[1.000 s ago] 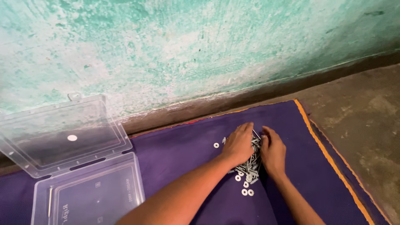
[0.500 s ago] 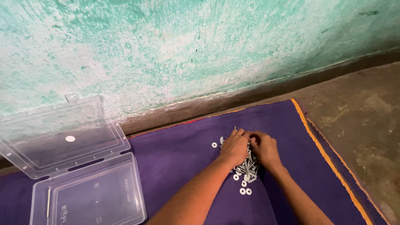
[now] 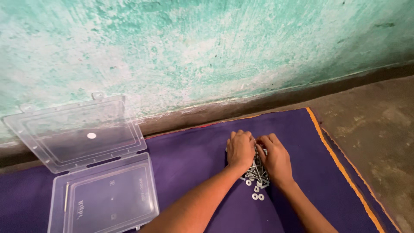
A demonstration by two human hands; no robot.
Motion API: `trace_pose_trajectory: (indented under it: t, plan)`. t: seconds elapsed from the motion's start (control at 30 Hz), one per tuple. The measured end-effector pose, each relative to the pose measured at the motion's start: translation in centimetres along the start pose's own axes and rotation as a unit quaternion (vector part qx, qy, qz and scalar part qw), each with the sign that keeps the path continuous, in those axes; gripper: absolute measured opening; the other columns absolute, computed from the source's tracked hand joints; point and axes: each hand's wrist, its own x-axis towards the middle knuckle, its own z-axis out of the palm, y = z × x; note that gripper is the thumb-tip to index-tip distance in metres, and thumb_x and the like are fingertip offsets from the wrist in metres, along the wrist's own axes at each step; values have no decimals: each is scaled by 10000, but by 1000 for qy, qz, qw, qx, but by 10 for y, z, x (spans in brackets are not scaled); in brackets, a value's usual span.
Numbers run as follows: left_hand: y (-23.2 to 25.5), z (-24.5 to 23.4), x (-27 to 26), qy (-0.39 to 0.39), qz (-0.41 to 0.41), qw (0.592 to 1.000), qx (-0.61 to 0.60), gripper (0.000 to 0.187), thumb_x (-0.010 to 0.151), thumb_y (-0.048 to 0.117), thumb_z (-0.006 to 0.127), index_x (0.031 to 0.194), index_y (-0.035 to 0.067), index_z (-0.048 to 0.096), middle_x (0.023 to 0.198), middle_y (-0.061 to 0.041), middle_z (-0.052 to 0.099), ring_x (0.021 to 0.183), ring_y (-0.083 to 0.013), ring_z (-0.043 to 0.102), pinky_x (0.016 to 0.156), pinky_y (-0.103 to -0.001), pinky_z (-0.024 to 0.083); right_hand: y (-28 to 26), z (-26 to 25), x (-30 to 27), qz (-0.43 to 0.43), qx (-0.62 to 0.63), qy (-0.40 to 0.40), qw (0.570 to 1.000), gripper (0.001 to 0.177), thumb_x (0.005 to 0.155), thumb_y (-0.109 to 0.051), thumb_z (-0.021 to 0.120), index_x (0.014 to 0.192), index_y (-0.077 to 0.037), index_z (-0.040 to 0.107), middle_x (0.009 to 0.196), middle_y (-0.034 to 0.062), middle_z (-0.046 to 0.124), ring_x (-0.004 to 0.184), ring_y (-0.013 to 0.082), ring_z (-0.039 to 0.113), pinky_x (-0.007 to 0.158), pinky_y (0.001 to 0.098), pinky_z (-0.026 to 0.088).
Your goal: The person picks up metal screws and white washers from a pile on the floor and places the screws into a plastic storage container.
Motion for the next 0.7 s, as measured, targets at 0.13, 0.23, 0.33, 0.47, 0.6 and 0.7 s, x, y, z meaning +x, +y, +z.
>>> trace_pose_trajectory:
  t: [0.13, 0.23, 0.33, 0.47, 0.6, 0.7]
  plan:
    - [0, -15, -1, 26, -65, 996, -48, 104, 862, 167, 707, 857, 73, 751, 969, -144, 727, 987, -376, 657, 870, -492, 522, -17, 1, -5, -4, 19, 26, 999, 183, 876, -86, 720, 1054, -49, 700, 1001, 107, 674, 836, 315, 680, 715, 413, 536]
    - [-1, -28, -6, -6, -152, 984, -92, 115, 875, 171, 676, 862, 95, 761, 954, -164, 747, 931, -383, 711, 818, -482, 573, -28, 7, -8, -17, 48, 44, 998, 188, 874, -58, 717, 1061, -45, 701, 992, 106, 679, 840, 288, 698, 722, 393, 550]
    - [-4, -42, -8, 1, -184, 978, -102, 108, 860, 171, 681, 854, 96, 759, 951, -154, 749, 916, -379, 710, 796, -484, 571, -41, 14, -10, -8, 108, 67, 992, 204, 890, -36, 695, 1094, -27, 690, 1017, 118, 688, 887, 246, 720, 768, 351, 571]
    - [-16, -60, -12, 38, -165, 980, -107, 112, 864, 175, 684, 835, 97, 760, 936, -131, 754, 925, -357, 711, 791, -473, 562, -66, 29, -14, 91, 240, 70, 964, 236, 923, -51, 668, 1156, -16, 650, 1083, 108, 728, 983, 175, 728, 842, 295, 579]
    - [-34, -79, -25, 101, -106, 982, -122, 90, 839, 160, 722, 823, 72, 736, 919, -138, 739, 915, -362, 693, 776, -474, 540, -83, 45, -18, 160, 423, 40, 891, 233, 953, -79, 642, 1176, -10, 652, 1099, 84, 739, 999, 136, 706, 873, 277, 562]
    - [-50, -97, -38, 117, -70, 983, -125, 119, 859, 166, 736, 822, 54, 718, 898, -139, 751, 898, -349, 710, 791, -461, 537, -93, 61, -16, 225, 463, 12, 857, 242, 957, -114, 662, 1155, 11, 722, 1023, 48, 751, 937, 121, 690, 857, 273, 562]
